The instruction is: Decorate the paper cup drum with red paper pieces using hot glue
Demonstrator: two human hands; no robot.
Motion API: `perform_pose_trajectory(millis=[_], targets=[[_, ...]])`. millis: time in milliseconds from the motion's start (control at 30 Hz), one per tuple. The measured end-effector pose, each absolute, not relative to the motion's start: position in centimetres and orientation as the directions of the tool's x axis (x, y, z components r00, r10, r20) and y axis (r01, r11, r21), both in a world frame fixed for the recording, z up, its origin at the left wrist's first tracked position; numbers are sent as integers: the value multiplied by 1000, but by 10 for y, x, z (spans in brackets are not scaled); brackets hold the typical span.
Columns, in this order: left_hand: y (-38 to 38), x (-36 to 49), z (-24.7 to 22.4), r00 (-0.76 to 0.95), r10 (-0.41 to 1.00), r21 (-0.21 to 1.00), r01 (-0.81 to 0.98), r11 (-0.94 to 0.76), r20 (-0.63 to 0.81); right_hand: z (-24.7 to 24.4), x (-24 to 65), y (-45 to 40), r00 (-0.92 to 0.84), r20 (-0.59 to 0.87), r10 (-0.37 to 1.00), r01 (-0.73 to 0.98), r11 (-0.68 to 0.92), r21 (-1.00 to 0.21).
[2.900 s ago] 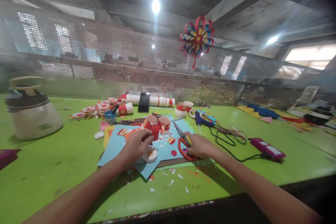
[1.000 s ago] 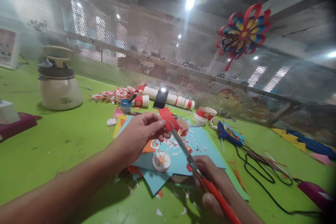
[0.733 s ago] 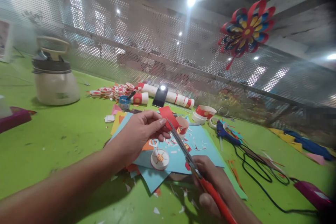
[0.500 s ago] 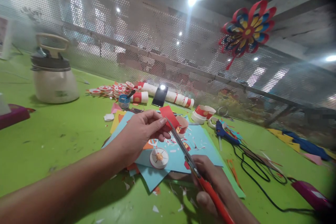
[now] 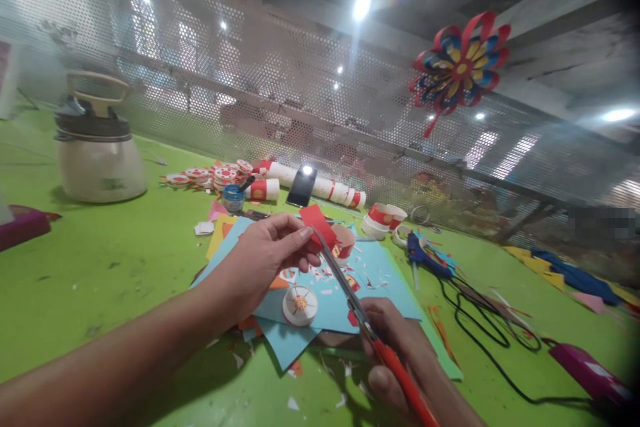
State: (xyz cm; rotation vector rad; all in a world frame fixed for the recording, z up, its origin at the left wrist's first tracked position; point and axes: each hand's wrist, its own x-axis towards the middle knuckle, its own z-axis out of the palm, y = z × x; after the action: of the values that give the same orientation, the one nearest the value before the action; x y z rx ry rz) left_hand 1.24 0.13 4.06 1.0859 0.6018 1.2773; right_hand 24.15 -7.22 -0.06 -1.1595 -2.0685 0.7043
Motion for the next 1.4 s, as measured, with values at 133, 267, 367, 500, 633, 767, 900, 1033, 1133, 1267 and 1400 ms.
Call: perform_pose_trajectory(millis=[133, 267, 367, 500, 633, 767, 900, 1033, 1133, 1267, 1400], targets=[[0, 8, 47, 195, 948, 842, -528, -116, 252, -3, 240, -70, -356, 290, 888, 482, 440, -758], [-4, 5, 49, 336, 905, 877, -475, -77, 261, 8, 239, -71, -250, 399, 882, 375, 468, -801], [-10, 7, 44, 571, 796, 940, -341, 10, 198, 23, 237, -72, -130, 439, 889, 305, 457, -836], [-17, 10, 38, 733, 675, 990, -136, 28, 82, 40, 227, -66, -16, 438, 899, 240, 429, -871], [-21, 11, 39, 837, 547, 996, -54, 64, 10, 47, 212, -55, -124, 376, 918, 186, 394, -900], [-24, 12, 40, 859, 511, 995, -28, 93, -23, 44, 202, -51, -267, 266, 926, 72, 295, -953], [-23, 12, 37, 811, 584, 998, -14, 68, -28, 41, 206, -53, -239, 212, 948, 10, 221, -975], [-15, 11, 32, 725, 688, 999, 0, 46, -32, 39, 213, -55, -219, 211, 953, -43, 207, -977], [-9, 13, 29, 657, 754, 996, -56, 68, -15, 37, 213, -56, -223, 203, 954, -32, 201, -979], [-8, 17, 26, 603, 798, 951, -241, 192, -8, 31, 209, -56, -152, 246, 957, -8, 247, -969], [-12, 23, 19, 580, 814, 937, -272, 219, -22, 26, 207, -54, -97, 312, 945, -14, 313, -950]])
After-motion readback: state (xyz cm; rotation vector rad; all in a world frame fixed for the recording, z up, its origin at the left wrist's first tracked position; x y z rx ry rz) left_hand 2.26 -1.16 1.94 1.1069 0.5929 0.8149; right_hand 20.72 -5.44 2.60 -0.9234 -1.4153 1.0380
